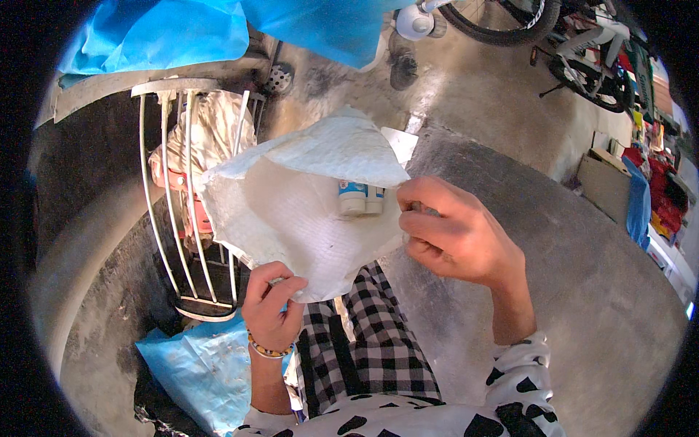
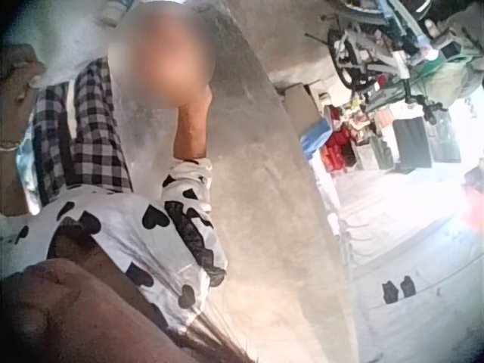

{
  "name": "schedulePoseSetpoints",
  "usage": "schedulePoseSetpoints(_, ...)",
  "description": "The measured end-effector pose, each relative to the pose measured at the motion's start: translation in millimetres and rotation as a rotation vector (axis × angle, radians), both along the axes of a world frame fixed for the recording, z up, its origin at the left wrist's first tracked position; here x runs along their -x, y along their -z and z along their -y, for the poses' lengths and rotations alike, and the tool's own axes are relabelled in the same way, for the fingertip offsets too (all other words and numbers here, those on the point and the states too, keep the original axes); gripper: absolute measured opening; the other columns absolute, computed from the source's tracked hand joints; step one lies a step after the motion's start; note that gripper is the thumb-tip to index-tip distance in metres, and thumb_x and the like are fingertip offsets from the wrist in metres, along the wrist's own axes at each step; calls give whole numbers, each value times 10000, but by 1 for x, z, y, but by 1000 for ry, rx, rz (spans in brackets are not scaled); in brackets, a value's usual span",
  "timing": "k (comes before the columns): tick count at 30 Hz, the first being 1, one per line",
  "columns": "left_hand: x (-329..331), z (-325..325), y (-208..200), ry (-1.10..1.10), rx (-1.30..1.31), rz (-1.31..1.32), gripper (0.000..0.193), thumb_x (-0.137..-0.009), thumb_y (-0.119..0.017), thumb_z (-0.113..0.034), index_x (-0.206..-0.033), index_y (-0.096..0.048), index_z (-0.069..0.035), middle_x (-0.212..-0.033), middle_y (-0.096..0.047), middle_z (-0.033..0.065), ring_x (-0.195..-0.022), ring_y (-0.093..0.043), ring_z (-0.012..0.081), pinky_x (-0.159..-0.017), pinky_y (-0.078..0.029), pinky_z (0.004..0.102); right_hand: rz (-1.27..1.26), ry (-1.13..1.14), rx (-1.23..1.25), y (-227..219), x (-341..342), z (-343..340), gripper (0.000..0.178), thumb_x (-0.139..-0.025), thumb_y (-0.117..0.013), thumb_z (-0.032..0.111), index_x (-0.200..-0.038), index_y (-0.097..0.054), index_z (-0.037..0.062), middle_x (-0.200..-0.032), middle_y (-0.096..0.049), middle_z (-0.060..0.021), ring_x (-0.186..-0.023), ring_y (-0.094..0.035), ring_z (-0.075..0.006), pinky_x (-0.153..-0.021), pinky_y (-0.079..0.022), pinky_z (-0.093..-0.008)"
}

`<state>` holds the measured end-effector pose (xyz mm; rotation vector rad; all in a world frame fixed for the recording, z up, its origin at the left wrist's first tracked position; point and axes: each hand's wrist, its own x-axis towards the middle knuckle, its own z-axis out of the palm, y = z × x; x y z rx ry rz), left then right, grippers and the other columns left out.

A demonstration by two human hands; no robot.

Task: The person picks up a grey bag and a yellow bucket containing bottles, moves them into a cluttered storage area, and puts objects into a white padded envelope.

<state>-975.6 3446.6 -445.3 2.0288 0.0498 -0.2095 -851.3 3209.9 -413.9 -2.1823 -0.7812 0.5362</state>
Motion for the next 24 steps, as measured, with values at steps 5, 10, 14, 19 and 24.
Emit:
schedulePoseSetpoints(5,4,-3,4,-10,23,-56,292,-555,-560,91,-820,-603,-25,-854,-519,100,-676,-540,217,-527,-426,269,-28,-51,59,4,-7,-9,182,-546,-577,-67,-702,-509,-3,-861,-497,-94,-678,-530,-232,-560,-445,-311)
schedulePoseSetpoints(10,-1,-3,12,-68,69,7,283,-531,-514,57,-778,-615,-36,-828,-519,94,-651,-496,197,-511,-382,259,-5,-72,42,11,-18,-21,167,-556,-574,-57,-700,-508,-4,-847,-492,-92,-664,-526,-233,-556,-438,-311)
schedulePoseSetpoints(14,-7,-6,14,-93,58,0,291,-521,-509,60,-774,-615,-36,-824,-519,91,-643,-493,188,-507,-378,253,-54,-69,65,12,-26,-31,158,-566,-572,-49,-700,-497,-10,-835,-484,-95,-665,-520,-235,-557,-431,-316)
schedulePoseSetpoints(19,-13,-19,15,-96,53,39,318,-522,-533,98,-806,-605,-26,-874,-516,85,-653,-510,183,-485,-382,253,-36,-108,61,10,-36,-46,158,-570,-566,-56,-693,-480,-8,-824,-473,-100,-653,-504,-244,-549,-420,-323)
schedulePoseSetpoints(24,-14,-27,4,-161,21,171,333,-490,-527,117,-783,-613,-17,-850,-523,90,-600,-479,159,-459,-352,246,-7,-127,21,-8,-45,-61,161,-573,-569,-57,-693,-472,-8,-815,-466,-100,-636,-489,-247,-534,-409,-320)
